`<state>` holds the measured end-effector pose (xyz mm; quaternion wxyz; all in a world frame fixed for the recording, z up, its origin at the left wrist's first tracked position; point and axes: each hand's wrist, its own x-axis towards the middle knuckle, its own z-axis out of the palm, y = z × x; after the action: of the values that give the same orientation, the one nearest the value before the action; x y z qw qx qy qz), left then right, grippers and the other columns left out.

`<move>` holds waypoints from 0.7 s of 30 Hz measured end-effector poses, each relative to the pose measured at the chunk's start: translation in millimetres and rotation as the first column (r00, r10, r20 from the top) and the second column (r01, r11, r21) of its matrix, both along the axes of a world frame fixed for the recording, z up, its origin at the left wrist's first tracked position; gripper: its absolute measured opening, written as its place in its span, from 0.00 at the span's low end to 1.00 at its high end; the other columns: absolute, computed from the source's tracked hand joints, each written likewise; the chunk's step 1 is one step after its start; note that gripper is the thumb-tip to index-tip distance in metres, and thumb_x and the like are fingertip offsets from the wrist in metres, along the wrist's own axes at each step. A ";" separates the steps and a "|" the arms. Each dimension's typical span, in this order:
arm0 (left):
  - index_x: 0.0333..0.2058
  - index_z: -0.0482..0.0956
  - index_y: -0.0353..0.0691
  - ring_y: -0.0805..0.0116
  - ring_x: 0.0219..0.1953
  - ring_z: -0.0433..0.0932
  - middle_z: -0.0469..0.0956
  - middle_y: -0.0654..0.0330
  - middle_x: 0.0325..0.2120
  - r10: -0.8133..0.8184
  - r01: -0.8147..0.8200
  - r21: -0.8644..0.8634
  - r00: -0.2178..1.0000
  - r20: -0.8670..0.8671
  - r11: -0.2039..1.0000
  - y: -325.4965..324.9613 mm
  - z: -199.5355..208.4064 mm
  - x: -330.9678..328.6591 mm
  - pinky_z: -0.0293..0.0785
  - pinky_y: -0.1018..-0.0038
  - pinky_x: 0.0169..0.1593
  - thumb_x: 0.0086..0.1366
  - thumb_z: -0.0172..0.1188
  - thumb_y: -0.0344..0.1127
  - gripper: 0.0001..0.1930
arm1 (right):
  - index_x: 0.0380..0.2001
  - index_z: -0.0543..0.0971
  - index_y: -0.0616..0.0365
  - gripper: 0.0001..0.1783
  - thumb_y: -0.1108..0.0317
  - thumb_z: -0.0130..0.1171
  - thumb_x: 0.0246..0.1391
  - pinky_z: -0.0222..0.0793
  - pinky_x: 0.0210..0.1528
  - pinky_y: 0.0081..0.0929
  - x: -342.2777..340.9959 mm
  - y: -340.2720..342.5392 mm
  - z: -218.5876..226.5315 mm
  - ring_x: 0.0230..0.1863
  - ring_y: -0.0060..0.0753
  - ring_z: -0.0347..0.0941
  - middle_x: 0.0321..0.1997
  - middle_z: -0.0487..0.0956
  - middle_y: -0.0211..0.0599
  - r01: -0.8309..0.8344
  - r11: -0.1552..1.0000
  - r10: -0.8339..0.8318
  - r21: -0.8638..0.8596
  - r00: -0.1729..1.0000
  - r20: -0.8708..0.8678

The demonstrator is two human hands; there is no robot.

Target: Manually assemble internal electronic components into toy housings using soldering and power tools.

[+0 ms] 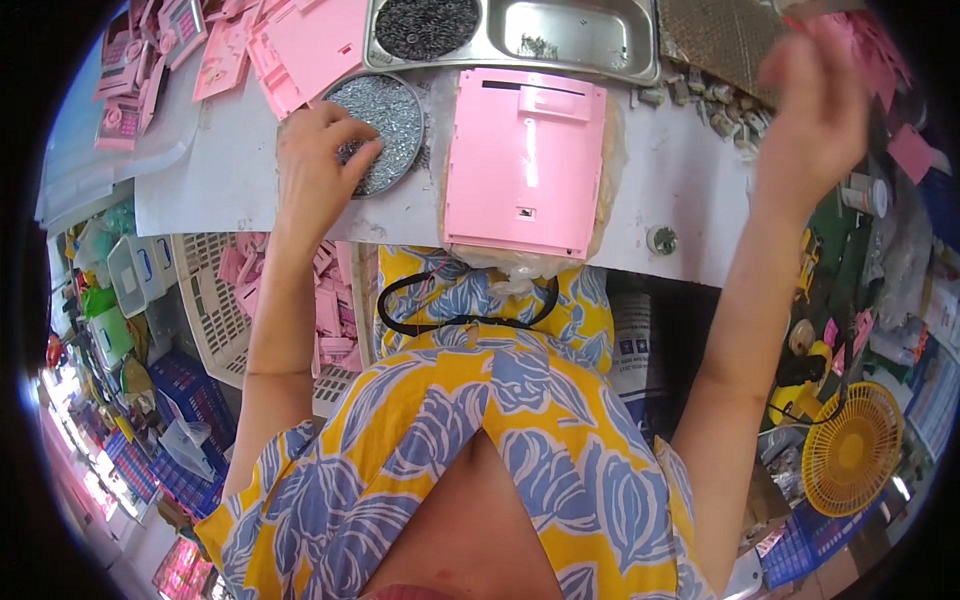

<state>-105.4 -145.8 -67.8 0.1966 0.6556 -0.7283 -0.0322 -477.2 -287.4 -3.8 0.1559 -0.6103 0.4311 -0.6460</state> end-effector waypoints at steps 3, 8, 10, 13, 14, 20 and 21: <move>0.34 0.83 0.42 0.56 0.45 0.74 0.77 0.62 0.35 -0.043 0.044 0.049 0.998 -0.039 0.998 -11.6 -2.9 3.2 0.64 0.57 0.52 0.60 0.67 0.38 0.07 | 0.58 0.74 0.66 0.21 0.70 0.59 0.64 0.73 0.50 0.28 3.9 -67.3 33.9 0.44 0.30 0.78 0.47 0.81 0.37 -0.248 0.961 0.267 -0.118 0.945 0.190; 0.28 0.82 0.42 0.57 0.41 0.76 0.77 0.61 0.32 0.061 -0.059 -0.081 0.998 0.031 0.995 -22.9 -13.9 9.4 0.65 0.56 0.49 0.63 0.64 0.40 0.09 | 0.57 0.75 0.62 0.25 0.66 0.65 0.58 0.75 0.46 0.27 83.1 -76.9 52.0 0.44 0.34 0.80 0.43 0.83 0.40 -0.502 0.854 0.473 0.136 0.858 0.201; 0.28 0.81 0.42 0.57 0.38 0.76 0.77 0.61 0.29 0.017 -0.017 -0.029 1.000 0.008 0.999 -27.1 -13.9 16.2 0.65 0.57 0.48 0.64 0.64 0.40 0.10 | 0.59 0.73 0.61 0.28 0.67 0.66 0.56 0.74 0.44 0.25 90.6 -75.1 53.8 0.42 0.31 0.79 0.42 0.83 0.38 -0.532 0.827 0.522 0.184 0.847 0.102; 0.27 0.81 0.41 0.58 0.37 0.78 0.78 0.61 0.27 -0.006 0.006 0.004 0.999 -0.043 1.000 -25.5 -5.9 19.5 0.65 0.58 0.47 0.63 0.65 0.39 0.09 | 0.57 0.72 0.59 0.27 0.68 0.67 0.54 0.74 0.41 0.26 76.8 -76.0 67.1 0.35 0.25 0.76 0.37 0.78 0.33 -0.539 0.764 0.613 0.354 0.778 -0.139; 0.27 0.81 0.42 0.58 0.37 0.79 0.79 0.62 0.27 -0.005 0.005 0.008 0.998 -0.062 1.000 -23.4 -2.5 19.0 0.65 0.58 0.47 0.63 0.65 0.38 0.09 | 0.55 0.72 0.59 0.27 0.67 0.67 0.54 0.75 0.40 0.27 78.2 -72.2 64.8 0.34 0.25 0.76 0.37 0.77 0.32 -0.552 0.752 0.624 0.361 0.772 -0.118; 0.33 0.83 0.44 0.65 0.33 0.78 0.82 0.64 0.33 -0.388 0.359 -0.147 0.847 -0.363 0.922 0.2 25.4 -44.6 0.62 0.66 0.45 0.55 0.71 0.29 0.08 | 0.68 0.66 0.53 0.30 0.60 0.56 0.66 0.72 0.50 0.33 61.6 -2.2 38.0 0.44 0.27 0.75 0.40 0.77 0.28 -0.885 0.414 0.840 0.211 0.461 0.287; 0.34 0.83 0.45 0.66 0.33 0.78 0.82 0.65 0.33 -0.415 0.369 -0.191 0.832 -0.367 0.910 3.8 26.2 -58.3 0.61 0.66 0.45 0.55 0.71 0.30 0.08 | 0.68 0.66 0.51 0.29 0.59 0.56 0.66 0.71 0.48 0.30 61.2 14.7 34.3 0.41 0.24 0.74 0.37 0.77 0.26 -0.928 0.346 0.847 0.139 0.373 0.379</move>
<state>-163.7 -142.0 -41.6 0.3669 0.4595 -0.7920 -0.1641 -416.0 -272.7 30.5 0.6338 -0.6270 0.1051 -0.4407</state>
